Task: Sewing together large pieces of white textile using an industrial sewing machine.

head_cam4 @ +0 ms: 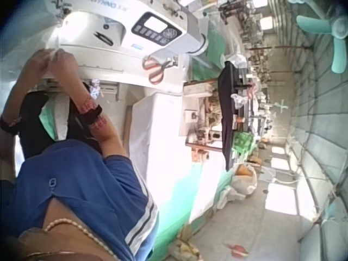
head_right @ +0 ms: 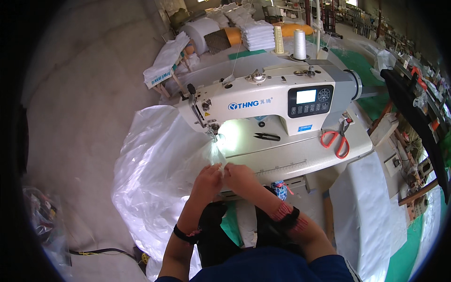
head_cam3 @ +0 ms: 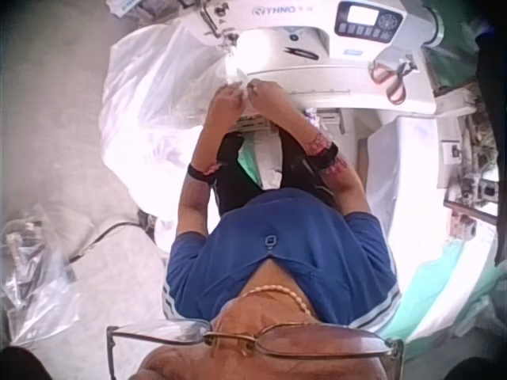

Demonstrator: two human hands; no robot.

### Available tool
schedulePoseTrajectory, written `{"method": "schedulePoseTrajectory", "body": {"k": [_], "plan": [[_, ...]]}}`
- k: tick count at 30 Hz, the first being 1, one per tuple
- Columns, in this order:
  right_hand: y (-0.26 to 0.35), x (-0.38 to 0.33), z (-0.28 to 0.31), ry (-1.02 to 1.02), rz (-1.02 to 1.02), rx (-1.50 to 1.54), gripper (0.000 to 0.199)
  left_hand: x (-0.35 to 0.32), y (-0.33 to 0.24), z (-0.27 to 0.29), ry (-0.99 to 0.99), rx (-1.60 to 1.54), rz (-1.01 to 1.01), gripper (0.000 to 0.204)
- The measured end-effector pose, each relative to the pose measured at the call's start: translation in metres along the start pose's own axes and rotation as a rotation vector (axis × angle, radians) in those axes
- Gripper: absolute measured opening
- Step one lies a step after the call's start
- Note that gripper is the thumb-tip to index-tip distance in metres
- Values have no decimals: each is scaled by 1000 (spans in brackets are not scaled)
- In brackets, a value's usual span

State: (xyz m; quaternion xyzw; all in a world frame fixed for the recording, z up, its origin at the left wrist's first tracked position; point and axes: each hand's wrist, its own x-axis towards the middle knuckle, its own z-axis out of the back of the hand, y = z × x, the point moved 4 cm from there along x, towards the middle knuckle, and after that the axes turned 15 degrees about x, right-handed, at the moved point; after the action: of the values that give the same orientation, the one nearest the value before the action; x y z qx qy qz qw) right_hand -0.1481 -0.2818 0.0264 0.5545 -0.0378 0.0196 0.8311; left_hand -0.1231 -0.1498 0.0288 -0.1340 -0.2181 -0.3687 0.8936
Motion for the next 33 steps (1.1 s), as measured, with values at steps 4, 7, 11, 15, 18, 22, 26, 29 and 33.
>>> {"method": "schedulePoseTrajectory", "body": {"k": [4,7,11,15,18,22,26,29,33], "plan": [[-8,-3,21,-202,30,-42,32,-3,-15,-9,6,-9,-90,20],[-18,18,15,-150,3,-82,35,-3,-23,-12,6,-76,-100,21],[-25,43,1,-5,12,-182,36,-4,-30,-14,3,-32,-132,25],[-20,44,-14,-61,130,-461,27,-19,-32,-10,88,-27,-126,25],[-19,34,-22,-105,204,-570,24,-45,-26,6,-19,17,-139,31],[-21,25,-32,-97,182,-587,37,-82,31,25,-12,510,194,55],[-13,24,-48,-141,174,-531,39,-114,91,38,156,477,218,51],[-8,24,-63,-75,159,-652,47,-124,125,53,146,316,278,53],[-6,30,-69,-69,163,-720,49,-117,149,60,123,183,234,49]]}}
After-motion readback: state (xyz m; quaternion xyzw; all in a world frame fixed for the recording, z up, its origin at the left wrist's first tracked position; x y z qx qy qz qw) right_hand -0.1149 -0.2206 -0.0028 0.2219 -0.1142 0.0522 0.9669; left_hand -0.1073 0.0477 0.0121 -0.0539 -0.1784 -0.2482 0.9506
